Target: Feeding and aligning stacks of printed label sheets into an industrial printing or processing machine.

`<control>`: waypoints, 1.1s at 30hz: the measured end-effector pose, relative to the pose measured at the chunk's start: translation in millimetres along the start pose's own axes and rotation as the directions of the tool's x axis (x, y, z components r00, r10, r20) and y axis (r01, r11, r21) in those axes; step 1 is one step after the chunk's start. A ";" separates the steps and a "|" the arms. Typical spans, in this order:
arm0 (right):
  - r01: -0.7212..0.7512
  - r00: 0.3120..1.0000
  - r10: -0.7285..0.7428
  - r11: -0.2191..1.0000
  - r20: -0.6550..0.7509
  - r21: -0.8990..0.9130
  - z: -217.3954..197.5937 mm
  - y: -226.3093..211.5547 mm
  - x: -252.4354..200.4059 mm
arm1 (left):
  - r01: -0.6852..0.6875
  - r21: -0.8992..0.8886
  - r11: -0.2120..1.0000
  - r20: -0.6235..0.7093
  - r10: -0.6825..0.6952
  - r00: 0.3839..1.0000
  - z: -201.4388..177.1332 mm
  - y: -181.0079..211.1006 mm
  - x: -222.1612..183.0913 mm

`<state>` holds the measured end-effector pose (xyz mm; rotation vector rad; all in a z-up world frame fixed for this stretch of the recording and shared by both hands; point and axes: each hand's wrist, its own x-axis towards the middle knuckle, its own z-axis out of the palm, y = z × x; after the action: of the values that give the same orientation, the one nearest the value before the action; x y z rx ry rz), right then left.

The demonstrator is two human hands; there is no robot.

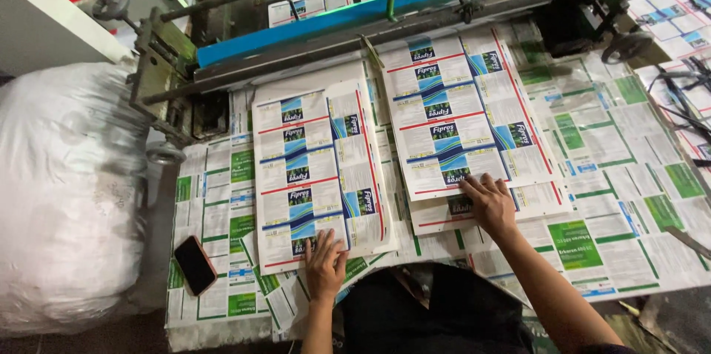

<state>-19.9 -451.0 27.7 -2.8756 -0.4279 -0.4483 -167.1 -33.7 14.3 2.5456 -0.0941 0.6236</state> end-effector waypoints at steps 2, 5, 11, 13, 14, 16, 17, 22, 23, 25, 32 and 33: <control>0.005 1.000 -0.005 1.000 -0.013 -0.004 2.9 0.1 13.9 | 0.002 0.007 1.000 -0.002 -0.002 1.000 -0.5 -0.8 -0.4; 0.011 1.000 -0.011 0.999 0.014 -0.037 6.2 0.4 35.6 | 0.009 0.014 1.000 0.011 -0.009 1.000 -1.8 0.1 0.5; -0.023 0.999 0.025 0.998 0.035 -0.060 23.0 -0.8 72.3 | 0.043 0.004 0.999 0.027 -0.043 0.999 -2.2 0.4 -0.2; -0.029 1.000 0.029 0.998 0.007 -0.059 32.7 1.9 80.6 | 0.052 0.016 0.999 0.039 -0.053 0.998 -3.5 1.9 0.9; -0.026 1.000 0.027 0.998 0.002 -0.058 35.3 3.7 81.7 | 0.050 0.019 0.999 0.033 -0.051 0.998 -3.6 1.9 3.0; -0.047 0.998 0.046 0.999 -0.050 -0.016 40.9 7.3 78.6 | 0.069 0.040 0.997 0.062 -0.071 0.996 -5.2 3.5 2.6; -0.045 0.998 0.044 0.999 -0.053 -0.015 42.8 8.4 75.7 | 0.068 0.042 0.997 0.059 -0.071 0.996 -5.5 3.5 3.3; -0.122 0.992 0.122 0.992 -0.011 0.006 43.1 9.5 68.1 | 0.052 0.036 0.998 0.045 -0.054 0.998 -1.8 -0.6 1.6; -0.119 0.993 0.119 0.993 -0.011 0.009 41.2 7.0 67.6 | 0.055 0.040 0.998 0.043 -0.056 0.997 -1.7 -2.1 1.6; -0.161 0.983 0.165 0.985 0.075 -0.062 37.5 2.5 67.2 | 0.048 0.060 0.997 0.051 -0.051 0.997 -1.2 -4.8 1.7; -0.135 0.991 0.135 0.991 0.000 -0.004 25.0 -4.1 55.4 | 0.251 0.167 0.953 0.235 -0.286 0.929 -36.7 1.9 56.0; -0.136 0.991 0.136 0.991 -0.014 0.012 23.6 -4.9 53.2 | 0.227 0.136 0.965 0.215 -0.252 0.944 -51.3 10.8 67.6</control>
<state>33.4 -427.4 23.6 -2.8658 -0.2285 -0.4420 -130.0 -14.0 88.8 2.6705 0.1726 0.2428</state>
